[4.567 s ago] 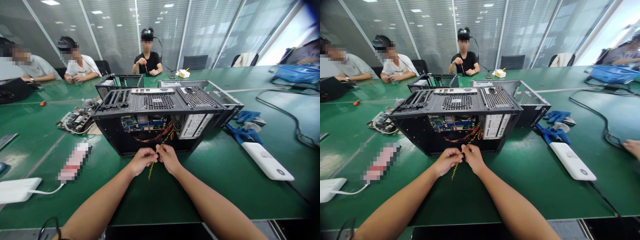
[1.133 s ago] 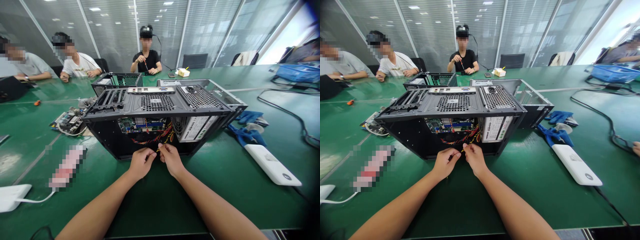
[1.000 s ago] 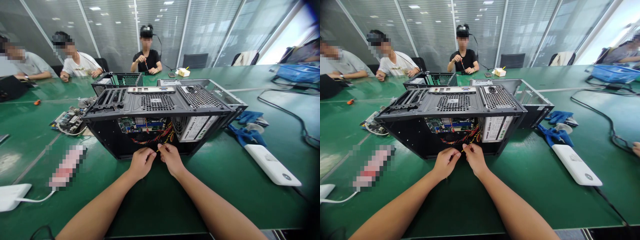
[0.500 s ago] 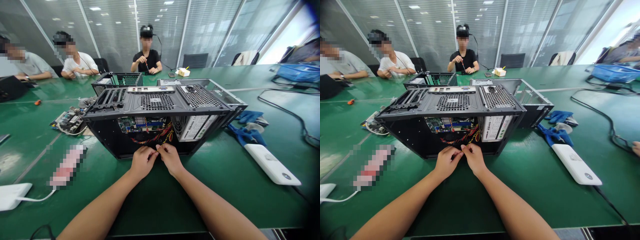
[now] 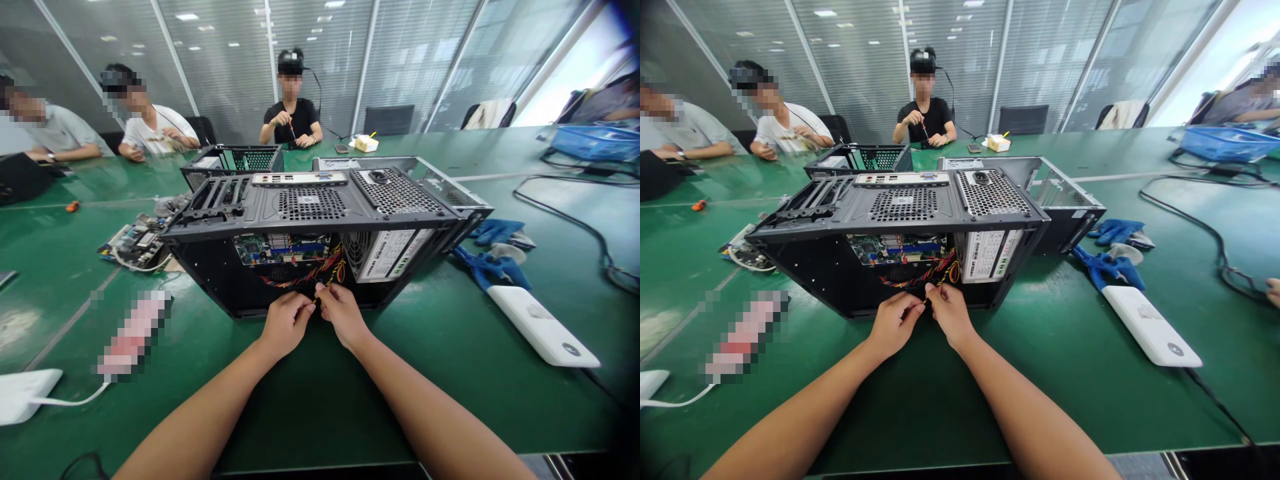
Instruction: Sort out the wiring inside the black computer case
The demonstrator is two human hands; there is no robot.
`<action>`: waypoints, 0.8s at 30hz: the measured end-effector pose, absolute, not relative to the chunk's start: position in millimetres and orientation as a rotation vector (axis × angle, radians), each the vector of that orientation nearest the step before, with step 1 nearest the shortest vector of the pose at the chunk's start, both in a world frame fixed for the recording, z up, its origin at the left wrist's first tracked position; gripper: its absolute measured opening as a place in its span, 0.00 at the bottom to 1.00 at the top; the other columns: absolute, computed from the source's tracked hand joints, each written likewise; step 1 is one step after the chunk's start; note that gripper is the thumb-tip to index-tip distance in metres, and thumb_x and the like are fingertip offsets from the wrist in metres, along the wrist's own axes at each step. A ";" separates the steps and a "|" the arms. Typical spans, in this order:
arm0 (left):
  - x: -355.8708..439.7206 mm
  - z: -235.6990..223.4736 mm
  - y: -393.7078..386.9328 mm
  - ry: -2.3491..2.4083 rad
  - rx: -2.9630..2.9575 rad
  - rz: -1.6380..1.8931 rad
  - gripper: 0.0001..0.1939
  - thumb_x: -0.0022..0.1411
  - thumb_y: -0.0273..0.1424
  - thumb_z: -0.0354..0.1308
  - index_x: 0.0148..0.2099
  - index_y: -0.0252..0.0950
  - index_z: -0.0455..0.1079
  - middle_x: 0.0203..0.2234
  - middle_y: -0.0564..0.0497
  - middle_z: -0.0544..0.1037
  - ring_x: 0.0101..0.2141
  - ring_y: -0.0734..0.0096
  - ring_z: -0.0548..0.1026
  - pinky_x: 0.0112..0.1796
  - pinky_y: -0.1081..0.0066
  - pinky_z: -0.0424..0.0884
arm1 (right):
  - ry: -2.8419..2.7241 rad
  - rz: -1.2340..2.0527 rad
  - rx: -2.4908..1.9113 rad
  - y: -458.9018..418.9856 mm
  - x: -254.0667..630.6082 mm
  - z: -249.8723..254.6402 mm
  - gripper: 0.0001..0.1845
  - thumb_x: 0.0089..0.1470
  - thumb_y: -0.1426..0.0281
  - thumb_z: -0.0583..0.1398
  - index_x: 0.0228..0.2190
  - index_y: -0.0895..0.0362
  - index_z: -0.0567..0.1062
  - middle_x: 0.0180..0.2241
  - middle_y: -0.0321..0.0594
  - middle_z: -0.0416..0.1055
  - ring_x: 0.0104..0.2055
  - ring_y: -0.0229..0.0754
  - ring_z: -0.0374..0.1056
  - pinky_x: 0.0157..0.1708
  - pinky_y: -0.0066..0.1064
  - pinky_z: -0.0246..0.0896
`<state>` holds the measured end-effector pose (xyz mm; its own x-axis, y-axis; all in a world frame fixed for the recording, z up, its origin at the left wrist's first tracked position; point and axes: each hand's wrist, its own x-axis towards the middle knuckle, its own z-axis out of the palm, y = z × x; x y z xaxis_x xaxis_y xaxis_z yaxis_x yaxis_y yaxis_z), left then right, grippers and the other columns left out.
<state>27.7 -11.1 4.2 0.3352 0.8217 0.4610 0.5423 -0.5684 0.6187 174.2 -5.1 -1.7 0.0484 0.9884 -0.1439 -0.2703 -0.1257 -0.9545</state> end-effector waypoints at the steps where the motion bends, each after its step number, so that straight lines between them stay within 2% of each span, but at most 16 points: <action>1: 27.5 3.6 -10.9 1.201 2.269 1.086 0.08 0.66 0.27 0.54 0.33 0.36 0.72 0.26 0.52 0.74 0.28 0.71 0.72 0.31 0.72 0.67 | -0.869 1.364 -1.140 -4.4 174.4 -1.5 0.27 0.44 0.46 0.66 0.22 0.55 0.65 0.15 0.24 0.51 0.16 0.29 0.46 0.16 0.26 0.40; 4: 26.8 2.5 -10.1 1.185 2.313 1.080 0.08 0.67 0.27 0.54 0.34 0.37 0.72 0.27 0.51 0.75 0.30 0.70 0.73 0.33 0.71 0.68 | -0.808 1.351 -1.150 -2.2 175.7 -1.0 0.26 0.44 0.48 0.66 0.23 0.56 0.66 0.15 0.24 0.52 0.16 0.29 0.45 0.16 0.25 0.40; 10: 26.2 1.6 -9.3 1.202 2.388 1.057 0.10 0.69 0.26 0.50 0.36 0.37 0.71 0.28 0.50 0.74 0.30 0.70 0.72 0.33 0.71 0.68 | -0.804 1.347 -1.163 -0.8 177.9 -0.5 0.26 0.43 0.50 0.68 0.20 0.55 0.62 0.14 0.24 0.51 0.16 0.28 0.45 0.15 0.25 0.38; 14: 28.2 1.8 -11.9 1.249 2.493 1.034 0.08 0.68 0.29 0.53 0.35 0.36 0.70 0.28 0.50 0.74 0.30 0.68 0.73 0.34 0.69 0.69 | -0.851 1.292 -1.171 -1.7 177.2 -3.5 0.26 0.44 0.50 0.67 0.20 0.54 0.61 0.13 0.24 0.50 0.16 0.29 0.45 0.15 0.26 0.39; 19: 31.9 1.0 -12.8 1.297 2.562 1.077 0.05 0.66 0.32 0.57 0.39 0.36 0.71 0.29 0.49 0.76 0.31 0.66 0.74 0.35 0.67 0.70 | -0.916 1.197 -1.206 -1.9 177.2 -7.1 0.27 0.44 0.47 0.65 0.19 0.53 0.60 0.13 0.26 0.51 0.16 0.31 0.47 0.15 0.27 0.41; 24: 33.7 1.6 -11.0 1.349 2.627 1.034 0.05 0.64 0.31 0.61 0.35 0.36 0.72 0.27 0.50 0.77 0.30 0.66 0.74 0.33 0.68 0.70 | -0.925 1.183 -1.213 -1.9 177.2 -7.5 0.27 0.44 0.47 0.66 0.18 0.53 0.61 0.13 0.27 0.52 0.16 0.33 0.48 0.16 0.28 0.42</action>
